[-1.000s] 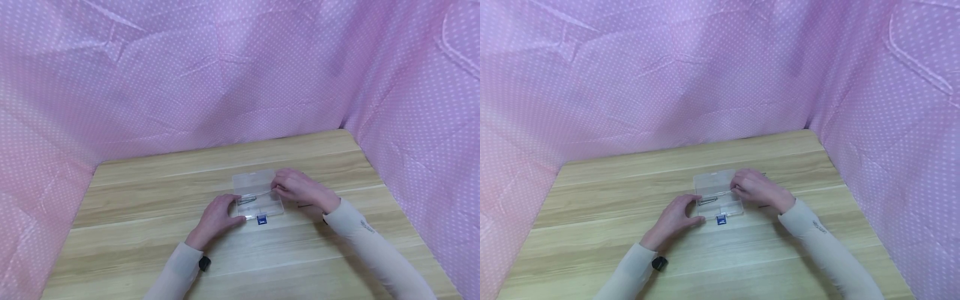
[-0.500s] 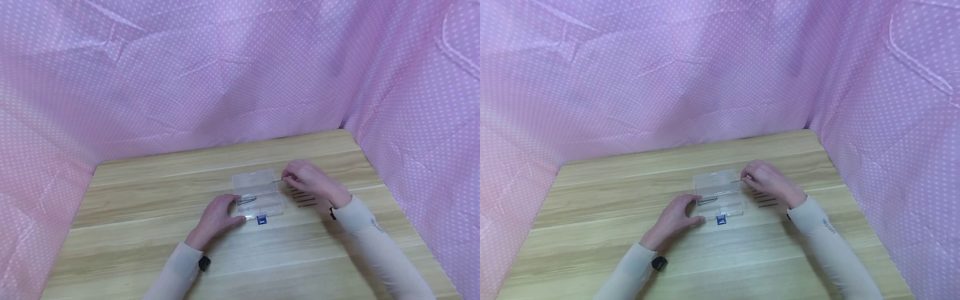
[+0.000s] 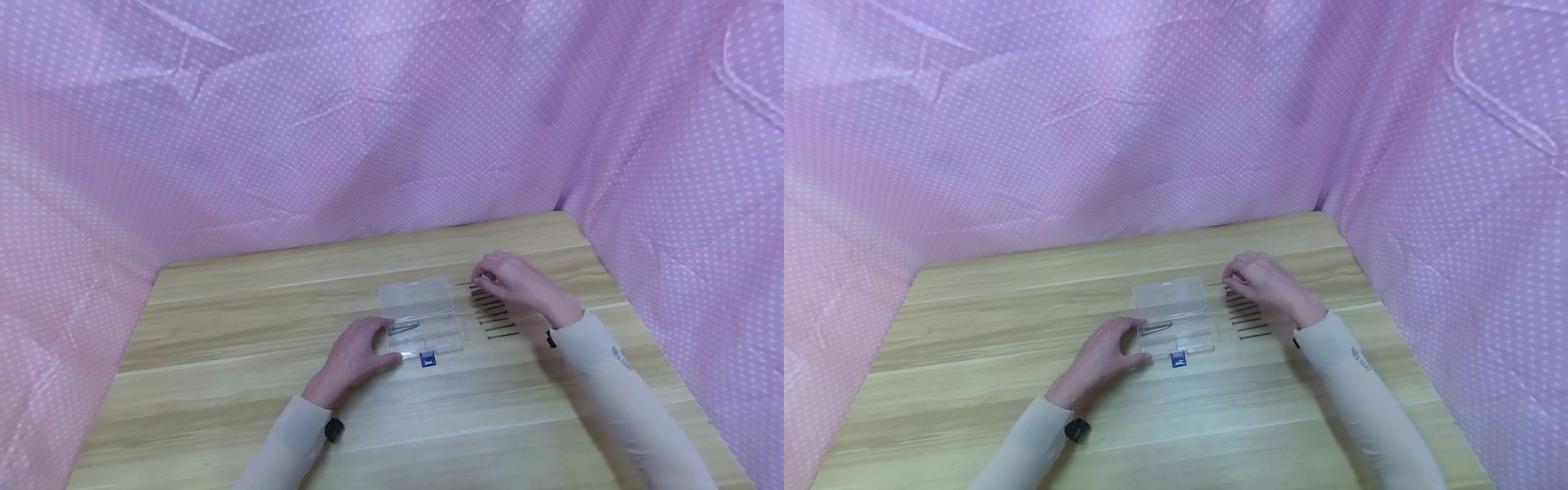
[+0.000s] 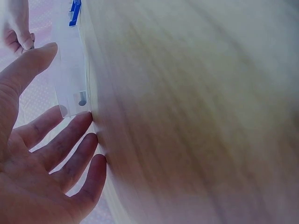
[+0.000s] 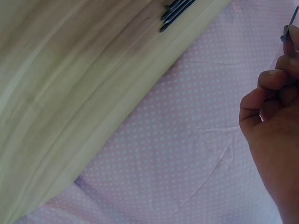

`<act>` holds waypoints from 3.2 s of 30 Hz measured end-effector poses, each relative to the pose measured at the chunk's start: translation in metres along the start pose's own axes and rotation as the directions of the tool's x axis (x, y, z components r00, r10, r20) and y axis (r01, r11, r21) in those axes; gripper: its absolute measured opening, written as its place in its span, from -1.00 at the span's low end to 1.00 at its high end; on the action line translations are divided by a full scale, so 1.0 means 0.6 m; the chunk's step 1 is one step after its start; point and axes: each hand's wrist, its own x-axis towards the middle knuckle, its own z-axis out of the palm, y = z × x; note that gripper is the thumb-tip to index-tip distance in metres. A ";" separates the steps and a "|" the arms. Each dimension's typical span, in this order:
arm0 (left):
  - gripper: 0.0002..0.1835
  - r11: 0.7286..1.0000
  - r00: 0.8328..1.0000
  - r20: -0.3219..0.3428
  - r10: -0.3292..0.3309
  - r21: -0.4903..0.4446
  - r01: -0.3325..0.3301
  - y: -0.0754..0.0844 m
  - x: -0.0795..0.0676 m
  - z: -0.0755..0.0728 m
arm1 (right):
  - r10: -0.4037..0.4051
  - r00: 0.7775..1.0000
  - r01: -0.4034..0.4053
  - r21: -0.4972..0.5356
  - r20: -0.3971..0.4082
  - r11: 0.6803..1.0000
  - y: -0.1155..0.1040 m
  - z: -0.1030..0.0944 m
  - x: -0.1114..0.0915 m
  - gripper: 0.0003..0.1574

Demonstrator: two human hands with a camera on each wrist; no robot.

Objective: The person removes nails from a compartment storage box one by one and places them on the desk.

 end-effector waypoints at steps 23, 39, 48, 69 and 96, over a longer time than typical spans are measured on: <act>-0.26 1.000 1.000 0.008 -0.018 0.002 0.018 0.001 0.002 0.000 | 0.224 0.968 -0.231 0.055 0.118 0.971 0.051 0.000 -0.006 -0.91; -0.26 1.000 1.000 0.002 -0.018 -0.002 0.018 0.003 0.001 0.002 | 0.271 0.941 -0.287 0.058 0.201 0.956 0.077 0.011 -0.005 -0.89; -0.26 1.000 1.000 0.002 -0.012 0.001 0.012 0.002 0.001 0.004 | 0.273 0.934 -0.291 0.046 0.233 0.956 0.086 0.018 -0.006 -0.87; -0.27 1.000 1.000 0.008 -0.011 0.006 0.011 0.002 0.002 0.004 | 0.257 0.937 -0.275 0.050 0.237 0.960 0.097 0.026 -0.007 -0.88; -0.27 1.000 1.000 0.006 -0.008 0.002 0.008 0.002 0.001 0.001 | 0.019 0.962 0.000 0.070 -0.272 0.998 -0.028 0.042 -0.012 -0.83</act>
